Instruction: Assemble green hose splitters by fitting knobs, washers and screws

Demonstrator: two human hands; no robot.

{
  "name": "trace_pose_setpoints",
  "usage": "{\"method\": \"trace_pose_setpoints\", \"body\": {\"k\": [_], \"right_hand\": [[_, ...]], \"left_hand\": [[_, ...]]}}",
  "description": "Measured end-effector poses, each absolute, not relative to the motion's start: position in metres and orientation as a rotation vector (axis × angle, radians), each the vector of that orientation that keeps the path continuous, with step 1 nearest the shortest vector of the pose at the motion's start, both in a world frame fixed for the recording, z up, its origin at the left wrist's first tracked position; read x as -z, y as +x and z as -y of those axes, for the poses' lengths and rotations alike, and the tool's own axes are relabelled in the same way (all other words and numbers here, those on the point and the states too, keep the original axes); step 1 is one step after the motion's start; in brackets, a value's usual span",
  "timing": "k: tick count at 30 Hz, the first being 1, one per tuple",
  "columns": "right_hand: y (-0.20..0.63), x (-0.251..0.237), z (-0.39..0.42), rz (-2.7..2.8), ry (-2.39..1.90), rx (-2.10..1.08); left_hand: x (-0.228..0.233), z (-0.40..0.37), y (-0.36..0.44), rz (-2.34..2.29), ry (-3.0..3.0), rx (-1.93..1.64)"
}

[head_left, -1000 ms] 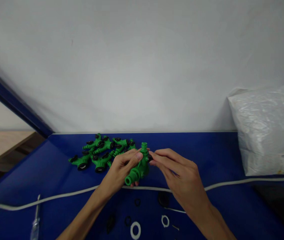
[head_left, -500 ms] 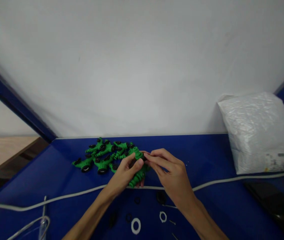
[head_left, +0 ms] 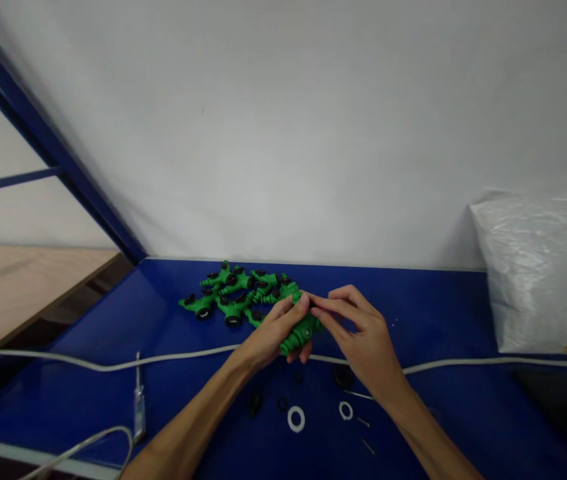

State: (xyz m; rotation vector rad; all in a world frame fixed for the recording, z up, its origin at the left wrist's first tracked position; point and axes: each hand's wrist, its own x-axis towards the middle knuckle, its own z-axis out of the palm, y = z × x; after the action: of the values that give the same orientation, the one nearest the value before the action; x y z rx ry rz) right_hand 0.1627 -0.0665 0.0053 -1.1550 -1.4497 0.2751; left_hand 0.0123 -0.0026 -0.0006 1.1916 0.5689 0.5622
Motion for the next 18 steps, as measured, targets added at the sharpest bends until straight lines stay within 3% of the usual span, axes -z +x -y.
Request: {"method": "trace_pose_setpoints", "body": {"k": [10,14,18], "right_hand": [[0.174,-0.006,0.069,1.600,-1.303,-0.249],[0.193,-0.007,0.114,1.710,-1.424,-0.259],[0.203,0.023,0.174,1.823,-1.525,-0.292]], "left_hand": [[0.001,-0.004,0.015,-0.565,1.150,-0.724],[-0.010,-0.005,0.009,-0.442,1.093,-0.826],[-0.011,-0.006,0.005,-0.281,0.968,-0.809]]}}
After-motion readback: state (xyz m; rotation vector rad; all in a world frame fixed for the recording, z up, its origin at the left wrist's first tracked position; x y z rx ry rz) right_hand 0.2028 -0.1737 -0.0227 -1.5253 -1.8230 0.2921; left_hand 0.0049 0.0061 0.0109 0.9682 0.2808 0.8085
